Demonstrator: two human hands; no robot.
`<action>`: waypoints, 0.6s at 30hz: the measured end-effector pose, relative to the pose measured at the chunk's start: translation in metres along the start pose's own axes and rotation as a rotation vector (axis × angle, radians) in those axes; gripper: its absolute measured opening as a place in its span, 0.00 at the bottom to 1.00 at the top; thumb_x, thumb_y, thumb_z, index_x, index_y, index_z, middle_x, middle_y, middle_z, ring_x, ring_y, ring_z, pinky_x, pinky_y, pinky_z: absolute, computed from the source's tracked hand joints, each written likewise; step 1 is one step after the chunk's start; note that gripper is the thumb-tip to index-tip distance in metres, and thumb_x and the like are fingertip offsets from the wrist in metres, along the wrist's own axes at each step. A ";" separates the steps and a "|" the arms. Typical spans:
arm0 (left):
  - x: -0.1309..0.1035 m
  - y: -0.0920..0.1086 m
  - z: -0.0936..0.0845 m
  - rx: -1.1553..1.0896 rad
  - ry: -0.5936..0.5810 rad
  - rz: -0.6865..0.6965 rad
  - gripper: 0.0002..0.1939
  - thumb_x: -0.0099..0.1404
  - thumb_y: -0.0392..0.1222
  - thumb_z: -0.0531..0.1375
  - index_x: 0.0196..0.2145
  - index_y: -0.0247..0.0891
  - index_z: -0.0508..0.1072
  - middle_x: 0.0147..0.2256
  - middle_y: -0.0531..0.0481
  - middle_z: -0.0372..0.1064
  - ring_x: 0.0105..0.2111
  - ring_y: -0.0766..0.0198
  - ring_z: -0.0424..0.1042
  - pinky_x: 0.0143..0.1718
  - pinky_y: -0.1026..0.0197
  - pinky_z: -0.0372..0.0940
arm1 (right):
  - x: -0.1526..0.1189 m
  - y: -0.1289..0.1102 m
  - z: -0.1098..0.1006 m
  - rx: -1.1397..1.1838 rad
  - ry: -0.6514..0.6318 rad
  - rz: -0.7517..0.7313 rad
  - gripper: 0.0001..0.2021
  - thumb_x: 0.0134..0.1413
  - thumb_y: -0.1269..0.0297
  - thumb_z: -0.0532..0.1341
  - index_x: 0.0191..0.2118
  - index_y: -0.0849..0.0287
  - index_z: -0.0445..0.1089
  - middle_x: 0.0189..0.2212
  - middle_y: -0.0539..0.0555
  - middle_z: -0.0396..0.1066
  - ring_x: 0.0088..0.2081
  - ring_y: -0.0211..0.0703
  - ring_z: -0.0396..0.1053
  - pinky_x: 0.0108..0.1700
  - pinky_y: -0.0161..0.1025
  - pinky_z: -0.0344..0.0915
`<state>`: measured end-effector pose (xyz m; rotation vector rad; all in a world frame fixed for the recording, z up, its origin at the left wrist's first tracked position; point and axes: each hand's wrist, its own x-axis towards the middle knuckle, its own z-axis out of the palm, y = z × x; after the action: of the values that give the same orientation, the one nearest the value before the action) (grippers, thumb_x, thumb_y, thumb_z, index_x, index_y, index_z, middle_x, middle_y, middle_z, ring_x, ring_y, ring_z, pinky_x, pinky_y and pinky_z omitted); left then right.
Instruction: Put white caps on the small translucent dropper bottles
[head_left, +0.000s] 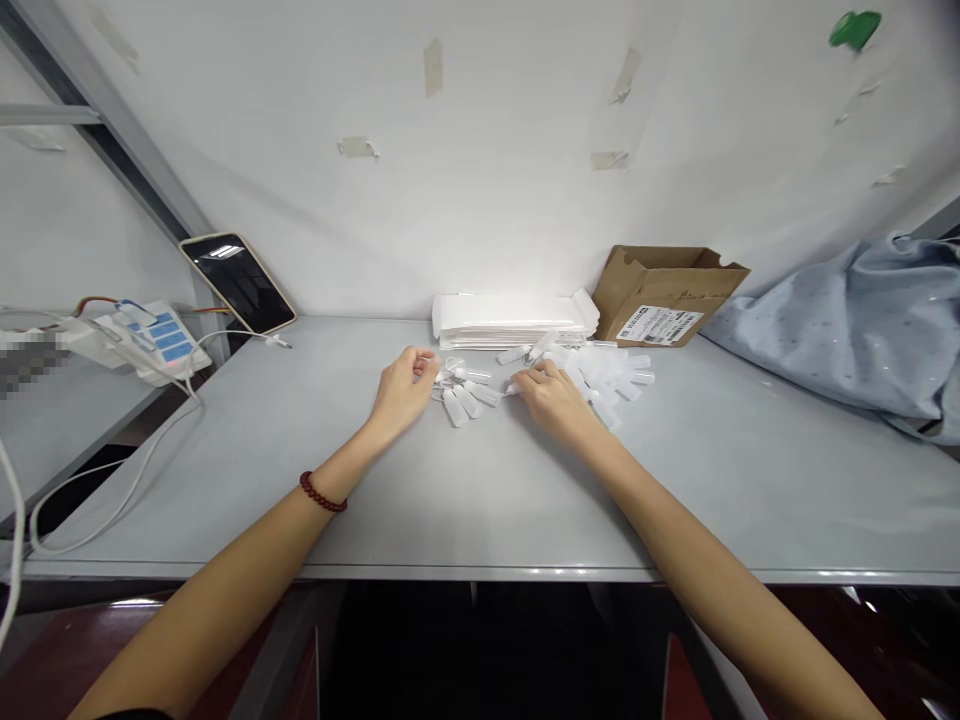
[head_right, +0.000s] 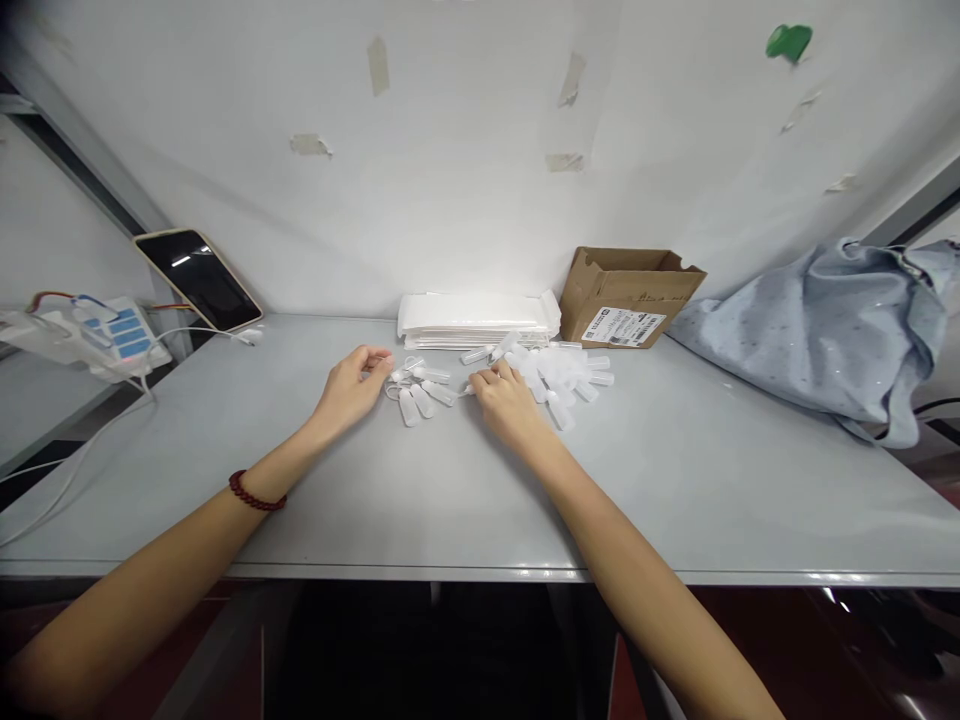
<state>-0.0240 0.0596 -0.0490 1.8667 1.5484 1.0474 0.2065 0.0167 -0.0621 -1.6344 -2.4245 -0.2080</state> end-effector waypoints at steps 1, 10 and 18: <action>-0.001 0.000 0.000 0.000 -0.005 0.006 0.13 0.64 0.47 0.54 0.41 0.36 0.71 0.36 0.46 0.73 0.38 0.58 0.70 0.38 0.60 0.62 | 0.000 -0.001 0.000 -0.002 -0.004 0.001 0.18 0.56 0.83 0.49 0.45 0.64 0.71 0.42 0.63 0.74 0.46 0.56 0.61 0.42 0.46 0.58; -0.006 0.005 0.001 -0.024 -0.027 0.088 0.15 0.65 0.46 0.53 0.44 0.37 0.71 0.39 0.47 0.73 0.39 0.60 0.70 0.36 0.61 0.63 | 0.002 0.002 -0.005 0.399 0.267 0.076 0.11 0.60 0.70 0.54 0.45 0.63 0.71 0.40 0.61 0.75 0.45 0.54 0.65 0.45 0.47 0.62; -0.016 0.016 0.002 -0.092 -0.117 0.194 0.15 0.65 0.46 0.55 0.46 0.39 0.72 0.39 0.48 0.73 0.41 0.60 0.71 0.39 0.61 0.64 | -0.002 -0.013 -0.028 1.062 0.071 0.268 0.14 0.61 0.60 0.52 0.41 0.61 0.72 0.33 0.54 0.73 0.33 0.41 0.68 0.37 0.39 0.61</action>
<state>-0.0139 0.0402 -0.0419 2.0059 1.2528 1.0529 0.1973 0.0037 -0.0353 -1.3179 -1.6736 0.8820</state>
